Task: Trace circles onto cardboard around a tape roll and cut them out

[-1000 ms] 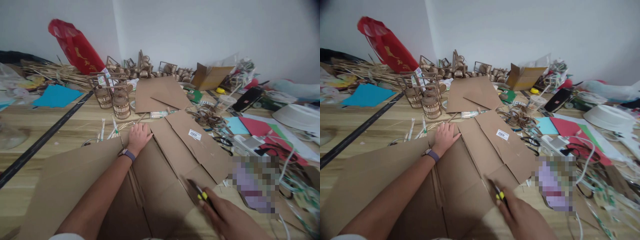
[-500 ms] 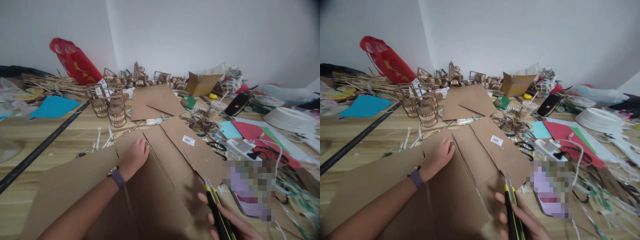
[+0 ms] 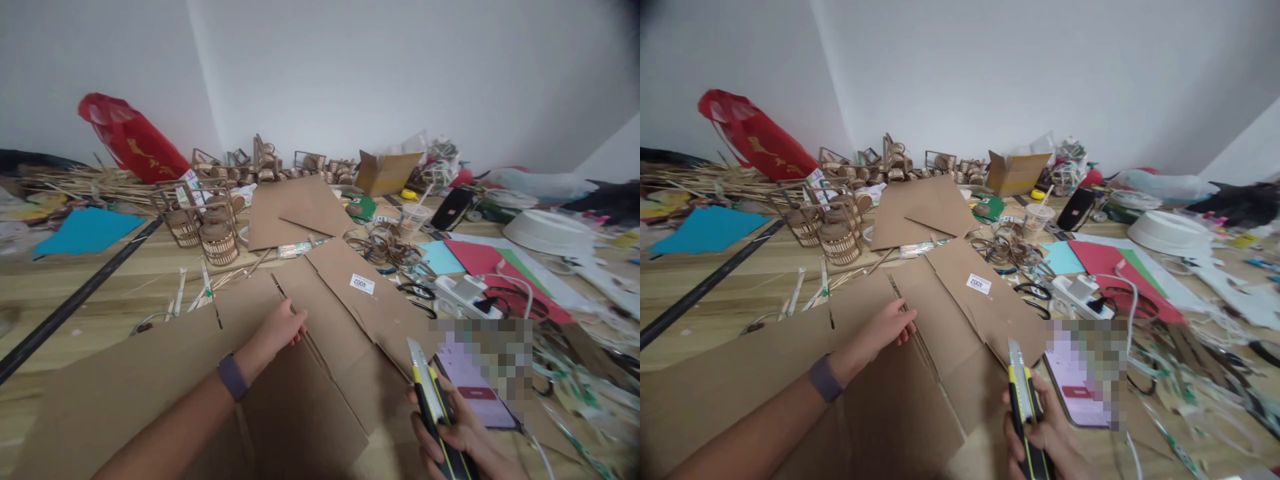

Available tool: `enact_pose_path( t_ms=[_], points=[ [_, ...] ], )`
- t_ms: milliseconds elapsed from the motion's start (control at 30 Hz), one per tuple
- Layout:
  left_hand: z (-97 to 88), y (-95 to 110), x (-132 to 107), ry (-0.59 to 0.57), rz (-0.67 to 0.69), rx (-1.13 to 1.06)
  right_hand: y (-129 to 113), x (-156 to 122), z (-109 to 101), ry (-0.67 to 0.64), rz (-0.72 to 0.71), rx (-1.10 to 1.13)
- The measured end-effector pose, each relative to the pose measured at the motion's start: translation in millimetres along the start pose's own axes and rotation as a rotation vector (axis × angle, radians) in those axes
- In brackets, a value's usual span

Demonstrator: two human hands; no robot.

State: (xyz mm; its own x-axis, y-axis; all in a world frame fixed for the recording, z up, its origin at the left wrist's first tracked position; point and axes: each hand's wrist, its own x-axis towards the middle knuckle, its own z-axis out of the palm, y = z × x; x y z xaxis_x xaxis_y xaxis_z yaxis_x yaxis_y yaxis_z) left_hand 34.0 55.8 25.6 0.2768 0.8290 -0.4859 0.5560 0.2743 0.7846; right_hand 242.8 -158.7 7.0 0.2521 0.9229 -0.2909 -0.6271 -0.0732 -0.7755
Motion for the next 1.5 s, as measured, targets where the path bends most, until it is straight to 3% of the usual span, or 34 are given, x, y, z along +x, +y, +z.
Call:
enact_pose_path(
  t_ms=[267,500,667,733,800,833,933,1067,1233,1500],
  points=[
    [3.1,8.0,6.9,0.029,-0.052,-0.068,12.6,0.4,-12.8,0.018,-0.069,-0.055],
    [-0.6,7.3,15.1,0.071,-0.085,-0.154,23.7,-2.5,-22.1,-0.003,-0.039,-0.135],
    [-3.8,8.3,17.3,0.094,-0.079,-0.209,2.6,-0.8,-21.3,0.128,-0.139,-0.29],
    [-4.6,7.4,17.2,0.098,-0.079,-0.221,-21.0,15.3,-22.1,0.165,-0.155,-0.593],
    [-4.3,6.1,16.9,0.101,-0.079,-0.228,-51.1,43.1,-22.4,0.238,-0.122,-1.161],
    [-3.8,5.5,16.7,0.103,-0.078,-0.232,-66.8,60.1,-22.0,0.27,-0.137,-1.282],
    [-1.5,4.0,16.4,0.11,-0.078,-0.243,-105.6,112.6,-16.5,0.337,-0.213,-1.504],
    [0.2,2.2,16.9,0.121,-0.081,-0.269,-123.6,161.0,-2.3,0.285,-0.139,-1.704],
    [0.1,-2.4,18.7,0.112,-0.069,-0.309,-128.3,179.6,7.6,0.164,-0.071,-1.703],
    [-0.8,-18.6,29.9,0.08,-0.032,-0.371,-156.8,158.3,16.0,0.029,-0.04,-1.265]
  ],
)
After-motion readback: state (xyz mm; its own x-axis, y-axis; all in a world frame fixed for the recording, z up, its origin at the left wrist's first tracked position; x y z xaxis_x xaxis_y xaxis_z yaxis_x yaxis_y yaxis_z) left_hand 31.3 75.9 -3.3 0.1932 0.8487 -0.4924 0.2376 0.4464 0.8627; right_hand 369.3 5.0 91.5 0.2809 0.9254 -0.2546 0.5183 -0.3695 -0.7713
